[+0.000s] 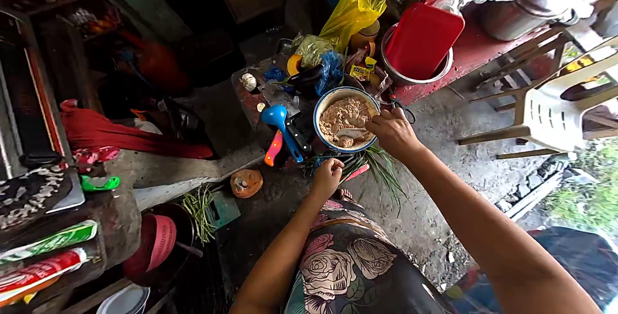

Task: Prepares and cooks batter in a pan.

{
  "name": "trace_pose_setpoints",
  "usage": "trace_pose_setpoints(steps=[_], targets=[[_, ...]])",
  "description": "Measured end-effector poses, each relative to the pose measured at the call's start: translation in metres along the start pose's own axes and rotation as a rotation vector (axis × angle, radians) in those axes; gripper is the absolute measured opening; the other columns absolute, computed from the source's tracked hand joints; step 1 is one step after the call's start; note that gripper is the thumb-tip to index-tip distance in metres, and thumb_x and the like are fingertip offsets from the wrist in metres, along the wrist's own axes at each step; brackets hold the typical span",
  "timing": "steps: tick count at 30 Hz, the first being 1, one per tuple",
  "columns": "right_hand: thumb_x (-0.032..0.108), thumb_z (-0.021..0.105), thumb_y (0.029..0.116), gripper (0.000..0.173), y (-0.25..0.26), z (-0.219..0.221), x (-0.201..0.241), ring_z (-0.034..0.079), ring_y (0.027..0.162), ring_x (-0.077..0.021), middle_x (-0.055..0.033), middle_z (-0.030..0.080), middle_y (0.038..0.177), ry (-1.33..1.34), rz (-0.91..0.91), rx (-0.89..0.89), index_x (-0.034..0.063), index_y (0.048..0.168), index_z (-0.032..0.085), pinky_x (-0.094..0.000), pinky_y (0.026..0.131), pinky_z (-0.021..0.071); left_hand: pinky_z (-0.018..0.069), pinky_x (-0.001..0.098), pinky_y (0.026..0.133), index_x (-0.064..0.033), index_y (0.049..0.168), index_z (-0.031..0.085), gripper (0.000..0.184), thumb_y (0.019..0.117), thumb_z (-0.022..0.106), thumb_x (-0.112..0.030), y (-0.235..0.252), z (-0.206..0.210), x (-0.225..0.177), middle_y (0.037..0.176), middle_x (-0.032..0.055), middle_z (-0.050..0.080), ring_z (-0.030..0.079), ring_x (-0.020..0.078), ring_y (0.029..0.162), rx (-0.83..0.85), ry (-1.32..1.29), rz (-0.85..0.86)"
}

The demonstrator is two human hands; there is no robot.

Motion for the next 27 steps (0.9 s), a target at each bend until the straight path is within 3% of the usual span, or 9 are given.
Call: trace_pose_setpoints(steps=[5, 9, 14, 17, 19, 23, 25, 27], targets=[[-0.012, 0.058, 0.0899, 0.025, -0.003, 0.022, -0.014, 0.068, 0.099, -0.0416, -0.0219, 0.071, 0.097, 0.078, 0.187, 0.124, -0.0001, 0.107, 0.073, -0.0587, 0.093, 0.0469, 0.0533, 0.0358, 0.093, 0.0028, 0.124, 0.064, 0.027, 0.1028, 0.051, -0.007, 0.001, -0.013, -0.010, 0.120, 0.0193, 0.066, 0.066, 0.0225, 0.104, -0.116, 0.012, -0.020], [-0.002, 0.054, 0.0983, 0.022, -0.011, 0.036, -0.033, 0.069, 0.107, -0.0387, -0.0194, 0.074, 0.105, 0.227, 0.321, 0.192, 0.0014, 0.109, 0.073, -0.0594, 0.101, 0.0443, 0.0541, 0.0369, 0.093, 0.0033, 0.131, 0.059, 0.031, 0.1028, 0.052, -0.006, 0.005, -0.017, -0.010, 0.125, 0.0203, 0.064, 0.066, 0.0232, 0.104, -0.142, -0.056, -0.047], [0.006, 0.051, 0.1029, 0.027, -0.016, 0.068, -0.043, 0.067, 0.112, -0.0404, -0.0202, 0.073, 0.113, 0.331, 0.541, 0.366, 0.0060, 0.123, 0.069, -0.0619, 0.105, 0.0410, 0.0541, 0.0363, 0.092, 0.0031, 0.129, 0.060, 0.029, 0.1028, 0.054, -0.008, 0.014, -0.013, -0.009, 0.127, 0.0201, 0.062, 0.067, 0.0219, 0.100, -0.155, -0.061, -0.048], [0.010, 0.049, 0.1045, 0.029, -0.025, 0.086, -0.047, 0.065, 0.115, -0.0469, -0.0255, 0.070, 0.119, 0.503, 0.687, 0.472, 0.0061, 0.128, 0.065, -0.0690, 0.098, 0.0457, 0.0529, 0.0371, 0.095, 0.0021, 0.129, 0.061, 0.029, 0.1029, 0.053, -0.009, 0.013, -0.015, -0.009, 0.129, 0.0199, 0.062, 0.066, 0.0231, 0.104, -0.158, -0.038, -0.049], [0.009, 0.051, 0.1043, 0.026, -0.032, 0.095, -0.051, 0.065, 0.111, -0.0460, -0.0272, 0.068, 0.117, 0.664, 0.757, 0.455, 0.0002, 0.125, 0.065, -0.0676, 0.094, 0.0486, 0.0526, 0.0389, 0.097, 0.0015, 0.127, 0.063, 0.029, 0.1018, 0.054, -0.009, 0.008, -0.024, -0.015, 0.127, 0.0193, 0.063, 0.066, 0.0249, 0.107, -0.207, 0.015, -0.028], [0.006, 0.052, 0.1046, 0.023, -0.038, 0.086, -0.052, 0.067, 0.099, -0.0364, -0.0251, 0.068, 0.110, 0.832, 0.807, 0.350, -0.0047, 0.122, 0.063, -0.0554, 0.091, 0.0515, 0.0544, 0.0391, 0.096, 0.0053, 0.120, 0.065, 0.024, 0.0991, 0.059, -0.004, 0.001, -0.050, -0.033, 0.119, 0.0211, 0.067, 0.067, 0.0268, 0.107, -0.406, 0.004, 0.056], [0.006, 0.052, 0.1051, 0.023, -0.037, 0.070, -0.053, 0.067, 0.105, -0.0409, -0.0259, 0.069, 0.113, 0.770, 0.780, 0.269, -0.0039, 0.123, 0.063, -0.0606, 0.095, 0.0501, 0.0560, 0.0374, 0.091, 0.0070, 0.122, 0.062, 0.026, 0.0988, 0.060, -0.004, 0.007, -0.055, -0.033, 0.117, 0.0218, 0.066, 0.068, 0.0249, 0.101, -0.442, -0.155, 0.053], [0.005, 0.052, 0.1044, 0.022, -0.040, 0.054, -0.050, 0.067, 0.110, -0.0440, -0.0260, 0.069, 0.114, 0.669, 0.750, 0.157, -0.0029, 0.121, 0.065, -0.0649, 0.097, 0.0478, 0.0576, 0.0354, 0.089, 0.0094, 0.133, 0.052, 0.032, 0.1030, 0.055, -0.003, 0.017, -0.047, -0.030, 0.119, 0.0230, 0.063, 0.068, 0.0232, 0.098, -0.375, -0.470, -0.013]])
Point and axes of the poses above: each hand's wrist, its own y-axis towards the middle knuckle, its own z-axis out of the palm, x = y × z, the point moved 10 cm from there along y, towards the middle knuckle
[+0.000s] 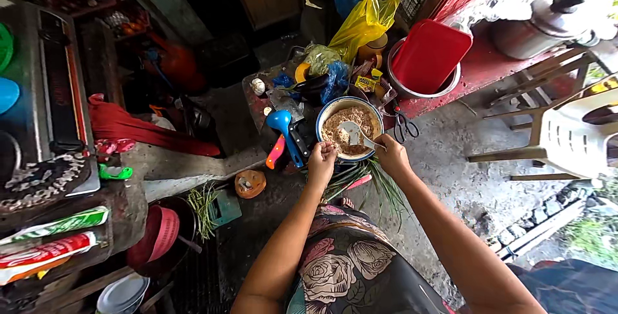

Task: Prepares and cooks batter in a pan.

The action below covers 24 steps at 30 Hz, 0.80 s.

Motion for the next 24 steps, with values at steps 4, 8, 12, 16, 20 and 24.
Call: trace_pose_setpoints(steps=[4, 8, 12, 16, 20, 24], targets=[[0.001, 0.052, 0.1009, 0.022, -0.023, -0.014, 0.024, 0.068, 0.106, -0.0444, -0.0253, 0.072, 0.107, -0.108, -0.271, -0.303, -0.0047, 0.111, 0.071, -0.0644, 0.094, 0.0467, 0.0561, 0.0316, 0.085, 0.0035, 0.143, 0.041, 0.036, 0.1111, 0.041, -0.013, 0.008, 0.025, 0.000, 0.119, 0.0186, 0.058, 0.065, 0.0193, 0.092, 0.061, -0.447, -0.231], [-0.006, 0.056, 0.0931, 0.019, -0.053, -0.022, 0.046, 0.071, 0.086, -0.0387, -0.0187, 0.073, 0.090, -0.301, -0.587, -0.625, 0.0002, 0.099, 0.073, -0.0550, 0.076, 0.0520, 0.0559, 0.0299, 0.081, 0.0047, 0.136, 0.045, 0.030, 0.1083, 0.045, -0.006, 0.016, 0.031, -0.003, 0.108, 0.0163, 0.061, 0.064, 0.0174, 0.086, 0.027, -0.489, -0.206], [-0.004, 0.056, 0.0938, 0.022, -0.073, -0.036, 0.048, 0.070, 0.083, -0.0335, -0.0148, 0.074, 0.092, -0.335, -0.643, -0.823, 0.0043, 0.102, 0.075, -0.0495, 0.077, 0.0519, 0.0569, 0.0284, 0.080, 0.0036, 0.134, 0.046, 0.030, 0.1061, 0.050, -0.004, 0.018, 0.037, -0.008, 0.107, 0.0141, 0.061, 0.065, 0.0162, 0.084, 0.037, -0.514, -0.181], [0.000, 0.052, 0.0979, 0.023, -0.063, -0.041, 0.026, 0.072, 0.090, -0.0404, -0.0212, 0.073, 0.095, -0.227, -0.409, -0.729, -0.0020, 0.105, 0.074, -0.0541, 0.077, 0.0559, 0.0571, 0.0329, 0.088, 0.0045, 0.139, 0.047, 0.039, 0.1019, 0.057, -0.001, 0.019, 0.037, -0.019, 0.121, 0.0186, 0.059, 0.066, 0.0195, 0.097, 0.045, -0.383, -0.041], [0.008, 0.048, 0.1043, 0.028, -0.045, -0.015, 0.003, 0.067, 0.114, -0.0401, -0.0225, 0.070, 0.118, -0.048, -0.016, -0.253, -0.0020, 0.121, 0.068, -0.0585, 0.096, 0.0523, 0.0563, 0.0403, 0.095, 0.0048, 0.132, 0.057, 0.038, 0.0974, 0.067, -0.007, 0.016, 0.040, -0.039, 0.128, 0.0224, 0.063, 0.067, 0.0264, 0.109, 0.040, 0.141, 0.264], [0.008, 0.053, 0.1033, 0.025, -0.044, -0.005, -0.005, 0.069, 0.108, -0.0341, -0.0207, 0.071, 0.113, 0.099, 0.080, -0.124, -0.0016, 0.120, 0.068, -0.0523, 0.097, 0.0522, 0.0479, 0.0519, 0.104, -0.0011, 0.121, 0.071, 0.030, 0.0911, 0.073, -0.006, 0.001, 0.049, -0.057, 0.124, 0.0216, 0.066, 0.060, 0.0381, 0.120, -0.009, 0.565, 0.535]])
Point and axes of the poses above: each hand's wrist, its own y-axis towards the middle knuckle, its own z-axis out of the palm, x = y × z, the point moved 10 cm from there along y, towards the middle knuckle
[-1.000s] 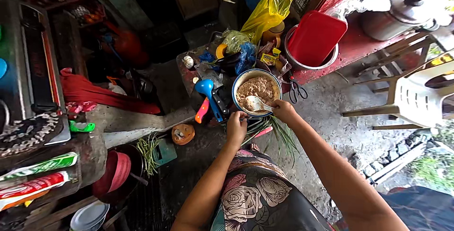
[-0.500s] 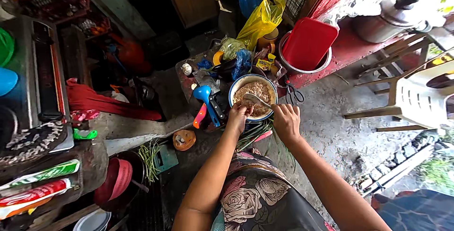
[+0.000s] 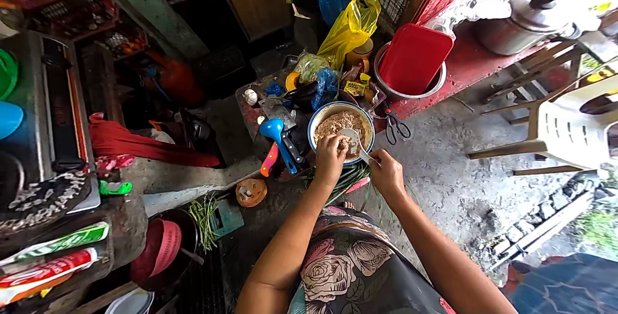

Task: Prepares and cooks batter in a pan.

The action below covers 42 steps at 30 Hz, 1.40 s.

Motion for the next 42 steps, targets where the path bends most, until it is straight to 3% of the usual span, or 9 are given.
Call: trace_pose_setpoints(steps=[7, 13, 20, 23, 26, 29, 36, 39, 42], targets=[[0.007, 0.054, 0.1026, 0.024, 0.000, 0.003, -0.007, 0.069, 0.101, -0.0286, -0.0188, 0.071, 0.109, 0.052, 0.045, 0.117, -0.0013, 0.121, 0.067, -0.0460, 0.093, 0.0532, 0.0484, 0.0506, 0.106, -0.0116, 0.147, 0.055, 0.060, 0.0907, 0.070, 0.004, -0.002, 0.013, -0.011, 0.142, 0.0264, 0.051, 0.052, 0.0434, 0.129, 0.272, 0.208, -0.065], [0.007, 0.054, 0.1028, 0.024, -0.003, 0.008, -0.012, 0.069, 0.100, -0.0269, -0.0186, 0.071, 0.110, 0.060, 0.039, 0.185, -0.0012, 0.121, 0.067, -0.0448, 0.093, 0.0530, 0.0460, 0.0494, 0.109, -0.0030, 0.129, 0.067, 0.036, 0.0937, 0.073, -0.009, -0.004, 0.021, -0.013, 0.138, 0.0242, 0.054, 0.053, 0.0410, 0.130, 0.532, 0.320, -0.096], [0.008, 0.058, 0.1008, 0.022, -0.003, 0.019, -0.029, 0.063, 0.073, -0.0138, -0.0110, 0.069, 0.094, 0.255, 0.024, 0.249, -0.0014, 0.120, 0.065, -0.0330, 0.070, 0.0536, 0.0536, 0.0475, 0.097, -0.0008, 0.121, 0.070, 0.025, 0.0984, 0.067, -0.013, -0.007, -0.025, -0.005, 0.126, 0.0214, 0.063, 0.064, 0.0328, 0.113, 0.069, 0.022, -0.136], [0.007, 0.058, 0.0991, 0.024, -0.007, 0.010, -0.014, 0.067, 0.085, -0.0196, -0.0158, 0.071, 0.101, 0.214, -0.110, 0.171, -0.0031, 0.120, 0.066, -0.0380, 0.080, 0.0547, 0.0553, 0.0415, 0.091, 0.0031, 0.135, 0.055, 0.033, 0.1068, 0.050, -0.012, -0.032, -0.024, 0.036, 0.128, 0.0210, 0.059, 0.064, 0.0259, 0.106, -0.095, -0.437, -0.471], [0.005, 0.058, 0.0976, 0.023, -0.016, 0.003, 0.007, 0.071, 0.097, -0.0280, -0.0201, 0.073, 0.106, 0.149, -0.323, 0.043, -0.0053, 0.115, 0.069, -0.0436, 0.089, 0.0567, 0.0574, 0.0351, 0.083, -0.0012, 0.143, 0.041, 0.036, 0.1135, 0.033, -0.021, -0.060, -0.002, 0.045, 0.113, 0.0133, 0.058, 0.065, 0.0196, 0.089, -0.155, -1.033, -0.817], [0.002, 0.054, 0.0971, 0.023, -0.033, 0.001, 0.029, 0.072, 0.095, -0.0348, -0.0205, 0.074, 0.100, 0.046, -0.614, -0.135, -0.0042, 0.107, 0.073, -0.0487, 0.085, 0.0587, 0.0588, 0.0334, 0.085, -0.0027, 0.140, 0.044, 0.037, 0.1138, 0.031, -0.025, -0.069, -0.002, 0.038, 0.110, 0.0129, 0.063, 0.068, 0.0200, 0.091, -0.200, -1.282, -0.852], [0.000, 0.055, 0.0947, 0.023, -0.079, 0.006, 0.065, 0.071, 0.090, -0.0318, -0.0193, 0.074, 0.096, 0.040, -0.911, -0.315, -0.0038, 0.106, 0.075, -0.0392, 0.083, 0.0581, 0.0583, 0.0281, 0.083, -0.0008, 0.131, 0.048, 0.025, 0.1066, 0.046, -0.002, -0.099, -0.055, 0.043, 0.100, 0.0091, 0.065, 0.068, 0.0144, 0.083, -0.317, -1.283, -0.682], [0.002, 0.055, 0.0959, 0.022, -0.090, 0.033, 0.085, 0.072, 0.092, -0.0310, -0.0214, 0.072, 0.099, 0.039, -0.800, -0.158, -0.0068, 0.109, 0.070, -0.0422, 0.084, 0.0590, 0.0576, 0.0299, 0.084, 0.0027, 0.132, 0.048, 0.036, 0.0977, 0.059, 0.005, -0.126, -0.104, 0.049, 0.105, 0.0117, 0.063, 0.066, 0.0150, 0.087, -0.382, -1.113, -0.565], [0.003, 0.057, 0.0966, 0.022, -0.114, 0.081, 0.110, 0.072, 0.091, -0.0295, -0.0211, 0.073, 0.102, 0.027, -0.662, 0.153, -0.0067, 0.112, 0.070, -0.0458, 0.083, 0.0585, 0.0550, 0.0357, 0.094, 0.0043, 0.129, 0.059, 0.040, 0.0916, 0.071, -0.002, -0.158, -0.166, 0.056, 0.121, 0.0179, 0.065, 0.066, 0.0205, 0.106, -0.373, -0.521, -0.379]])
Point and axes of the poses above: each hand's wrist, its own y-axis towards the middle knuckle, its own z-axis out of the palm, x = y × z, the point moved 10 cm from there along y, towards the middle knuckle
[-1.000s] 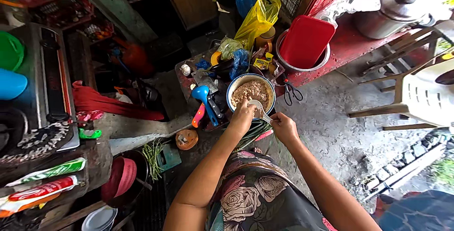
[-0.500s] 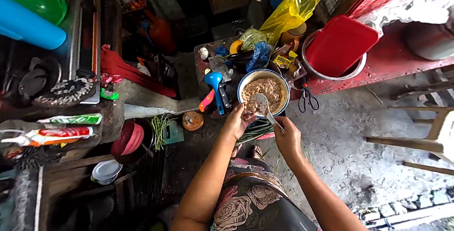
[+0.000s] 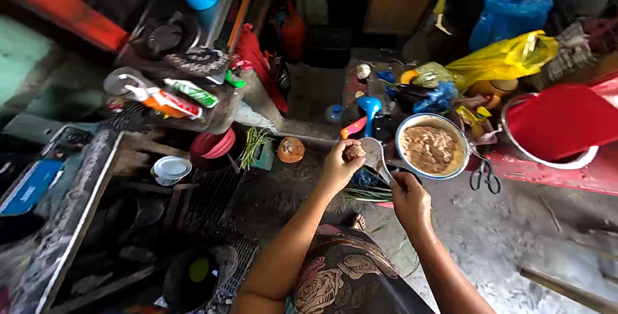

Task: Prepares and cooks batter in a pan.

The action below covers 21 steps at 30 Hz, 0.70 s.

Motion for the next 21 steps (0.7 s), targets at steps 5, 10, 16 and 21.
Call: trace_pose_setpoints(steps=[5, 10, 16, 21], targets=[[0.007, 0.059, 0.0974, 0.024, -0.005, 0.099, 0.065, 0.068, 0.081, -0.0180, -0.0139, 0.072, 0.099, 0.106, 0.099, 0.357, -0.0023, 0.117, 0.068, -0.0382, 0.076, 0.0566, 0.0509, 0.0483, 0.104, -0.0007, 0.121, 0.071, 0.026, 0.0954, 0.066, -0.002, -0.034, -0.097, -0.016, 0.124, 0.0226, 0.066, 0.063, 0.0376, 0.119, 0.018, 0.675, 0.306], [0.004, 0.059, 0.0981, 0.021, -0.022, 0.196, 0.124, 0.059, 0.064, -0.0087, -0.0083, 0.067, 0.091, 0.287, 0.206, 0.577, -0.0022, 0.117, 0.065, -0.0252, 0.057, 0.0506, 0.0426, 0.0571, 0.108, -0.0052, 0.117, 0.075, 0.028, 0.0891, 0.076, -0.007, -0.070, -0.211, -0.001, 0.125, 0.0175, 0.068, 0.060, 0.0364, 0.124, -0.074, 0.698, 0.332], [0.008, 0.059, 0.0987, 0.022, -0.038, 0.275, 0.201, 0.062, 0.072, -0.0090, -0.0086, 0.068, 0.095, 0.235, 0.007, 0.598, -0.0018, 0.117, 0.066, -0.0263, 0.064, 0.0530, 0.0545, 0.0419, 0.101, -0.0010, 0.135, 0.060, 0.047, 0.0919, 0.075, -0.011, -0.133, -0.352, 0.051, 0.141, 0.0196, 0.056, 0.060, 0.0259, 0.124, -0.636, 0.095, -0.002], [-0.001, 0.058, 0.0946, 0.025, -0.057, 0.320, 0.283, 0.072, 0.095, -0.0318, -0.0217, 0.072, 0.107, -0.023, -0.489, 0.462, -0.0064, 0.116, 0.069, -0.0465, 0.085, 0.0592, 0.0577, 0.0362, 0.090, 0.0010, 0.149, 0.036, 0.041, 0.1119, 0.038, -0.016, -0.150, -0.382, 0.103, 0.133, 0.0201, 0.054, 0.065, 0.0232, 0.106, -0.722, -0.801, -0.231]])
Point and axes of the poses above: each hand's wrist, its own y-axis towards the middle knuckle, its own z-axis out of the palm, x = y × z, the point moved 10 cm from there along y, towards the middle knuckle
